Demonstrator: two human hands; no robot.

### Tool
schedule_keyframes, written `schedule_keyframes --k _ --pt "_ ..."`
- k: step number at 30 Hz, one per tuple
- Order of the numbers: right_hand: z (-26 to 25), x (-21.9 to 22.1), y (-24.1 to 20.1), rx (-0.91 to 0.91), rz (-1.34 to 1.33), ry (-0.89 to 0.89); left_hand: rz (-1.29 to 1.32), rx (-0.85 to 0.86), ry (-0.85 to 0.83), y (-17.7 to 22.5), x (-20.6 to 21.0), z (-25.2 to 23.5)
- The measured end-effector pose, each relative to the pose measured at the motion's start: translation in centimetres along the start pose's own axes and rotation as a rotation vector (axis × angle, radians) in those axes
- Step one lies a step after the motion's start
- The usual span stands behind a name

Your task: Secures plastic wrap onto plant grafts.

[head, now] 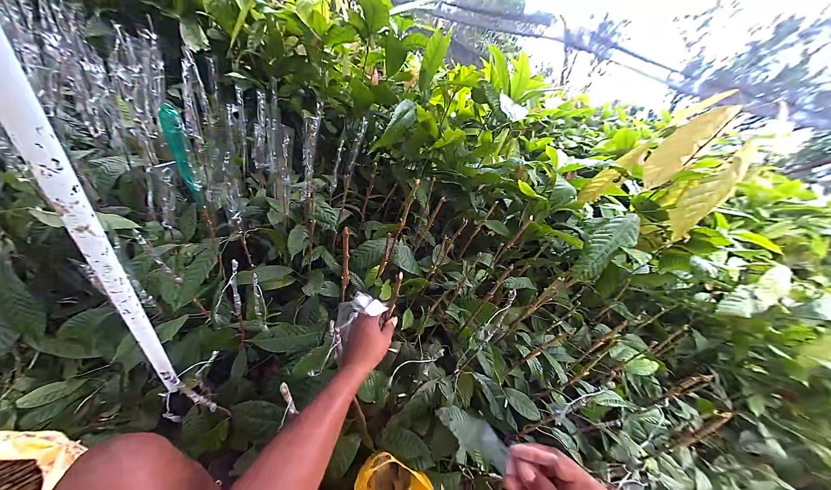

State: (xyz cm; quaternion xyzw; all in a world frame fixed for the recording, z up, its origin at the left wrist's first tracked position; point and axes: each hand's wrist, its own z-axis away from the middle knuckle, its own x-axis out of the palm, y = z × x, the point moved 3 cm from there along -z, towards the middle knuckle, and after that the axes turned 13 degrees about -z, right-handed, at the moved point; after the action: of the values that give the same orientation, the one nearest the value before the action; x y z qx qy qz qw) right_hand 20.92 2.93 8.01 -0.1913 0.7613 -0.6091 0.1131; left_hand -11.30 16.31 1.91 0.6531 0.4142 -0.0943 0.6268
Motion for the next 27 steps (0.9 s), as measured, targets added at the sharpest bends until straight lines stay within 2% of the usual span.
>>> schedule_keyframes --k 2,5,7,9,11,15,17,21,24,27 --pt "-0.9 2.7 0.0 0.085 0.007 -0.019 0.027 -0.037 -0.011 -0.6 -0.3 0.9" --pt "-2.9 6.3 0.7 0.214 -0.055 -0.05 0.206 -0.128 0.058 -2.3 0.2 3.3" --pt "-5.1 8.4 1.8 0.252 -0.049 -0.1 0.325 -0.09 0.104 -3.2 1.0 4.9" --pt "-8.3 10.0 3.5 0.279 -0.014 -0.122 0.416 0.019 0.135 -4.1 1.7 5.6" --pt "-12.0 11.2 4.9 0.305 0.089 -0.064 0.436 0.075 0.136 -4.9 2.0 5.7" --pt "-18.1 12.2 6.8 0.332 0.517 0.014 0.52 0.125 0.05 -6.2 2.0 5.5" --pt "-19.7 12.8 7.0 0.328 0.687 -0.069 0.61 0.139 -0.004 -7.1 1.7 5.5" --pt "-21.3 15.2 6.4 0.243 0.947 -0.359 0.899 0.073 -0.116 -8.8 0.9 5.0" --pt "-22.3 16.3 7.0 0.156 1.024 -0.552 1.079 -0.01 -0.218 -9.3 1.1 4.6" --pt "-22.9 16.8 7.4 0.205 1.086 -0.705 1.167 -0.036 -0.25 -9.5 1.3 4.7"
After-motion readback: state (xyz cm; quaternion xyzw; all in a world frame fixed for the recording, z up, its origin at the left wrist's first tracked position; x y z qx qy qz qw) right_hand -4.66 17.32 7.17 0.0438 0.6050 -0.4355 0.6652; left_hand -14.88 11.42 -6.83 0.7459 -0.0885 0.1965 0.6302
